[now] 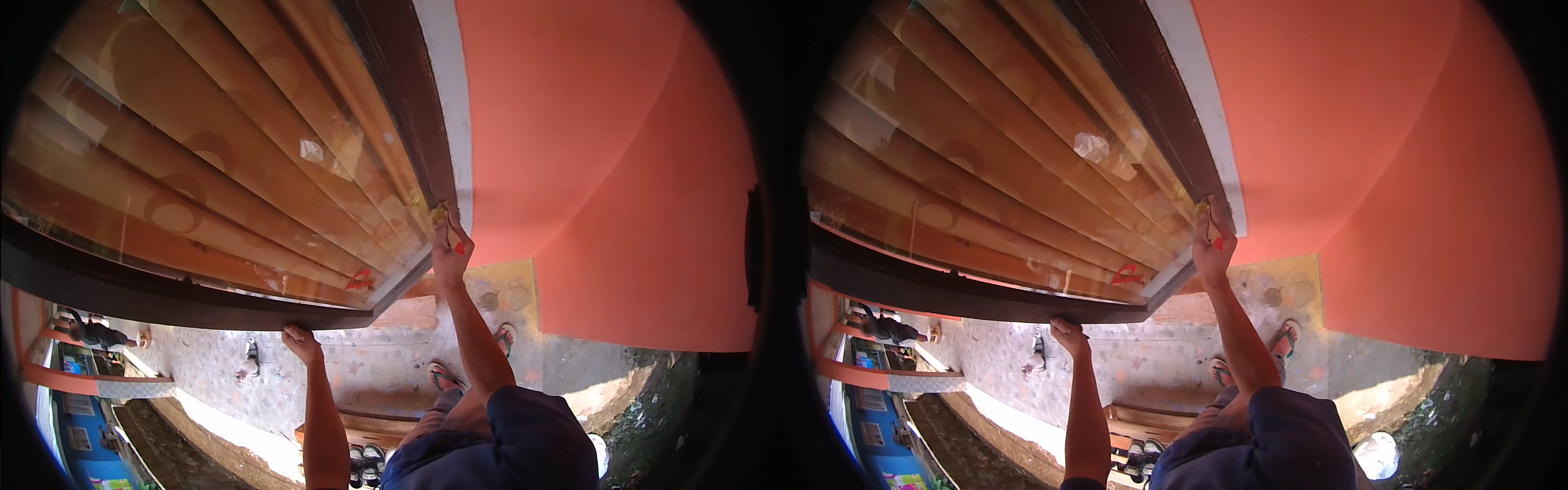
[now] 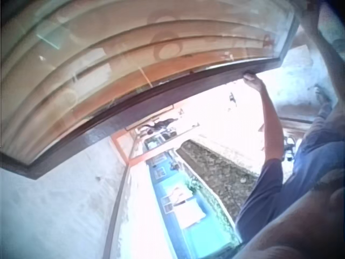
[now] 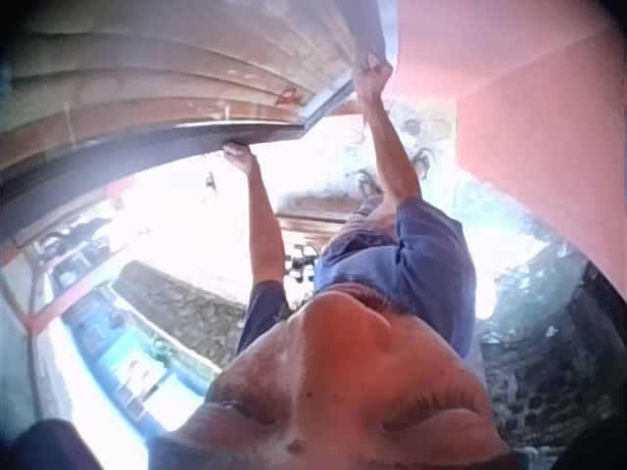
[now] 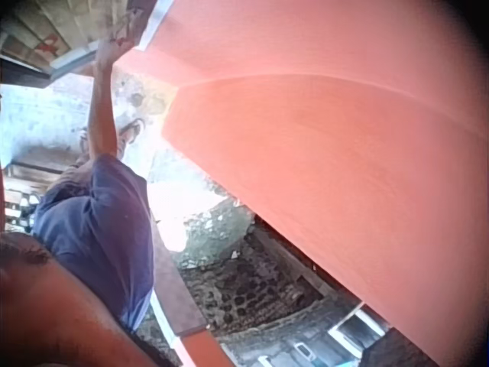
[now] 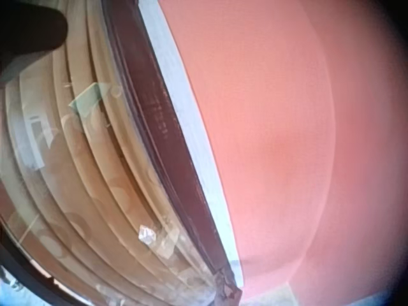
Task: The person paints the dark brown frame of a window with a paintbrush. They work along the vertical and horizontal edges of the frame, applying paint in steady strokes while standing on a covered outdoor walkway.
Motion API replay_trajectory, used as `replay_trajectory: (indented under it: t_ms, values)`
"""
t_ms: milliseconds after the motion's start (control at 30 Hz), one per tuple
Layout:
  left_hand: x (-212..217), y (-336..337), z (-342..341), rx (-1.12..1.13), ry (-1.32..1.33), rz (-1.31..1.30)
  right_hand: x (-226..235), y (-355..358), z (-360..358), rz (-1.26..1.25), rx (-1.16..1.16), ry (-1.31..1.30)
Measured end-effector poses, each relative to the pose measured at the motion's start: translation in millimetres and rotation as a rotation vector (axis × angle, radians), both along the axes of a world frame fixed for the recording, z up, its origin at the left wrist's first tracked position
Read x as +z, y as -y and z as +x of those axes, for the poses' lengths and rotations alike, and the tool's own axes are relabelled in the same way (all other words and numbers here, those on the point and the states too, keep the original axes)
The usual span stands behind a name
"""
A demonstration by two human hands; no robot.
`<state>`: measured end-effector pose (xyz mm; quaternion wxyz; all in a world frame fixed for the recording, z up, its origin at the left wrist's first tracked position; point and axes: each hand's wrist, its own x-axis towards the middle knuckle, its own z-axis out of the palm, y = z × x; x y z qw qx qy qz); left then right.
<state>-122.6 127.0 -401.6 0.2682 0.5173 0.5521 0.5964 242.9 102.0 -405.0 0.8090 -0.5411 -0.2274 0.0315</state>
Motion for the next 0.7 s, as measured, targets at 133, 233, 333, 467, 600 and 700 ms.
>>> replay_trajectory:
  t_ms: [133,233,333,467,600,700]
  values:
    - [-1,4,5,0.009,0.001,0.007,159,34,13,0.081,0.076,0.346]
    - [8,11,13,0.005,-0.028,-0.013,167,20,28,0.123,0.055,0.451]
    - [2,15,8,0.028,0.010,-0.043,83,12,29,0.059,0.102,0.317]
    - [0,20,8,0.038,0.109,-0.047,-76,33,5,-0.151,0.135,0.167]
    - [10,28,14,0.024,0.094,-0.055,-166,55,6,-0.549,0.199,0.076]
    - [21,29,20,0.034,0.015,-0.100,-133,44,9,-0.437,0.242,0.112]
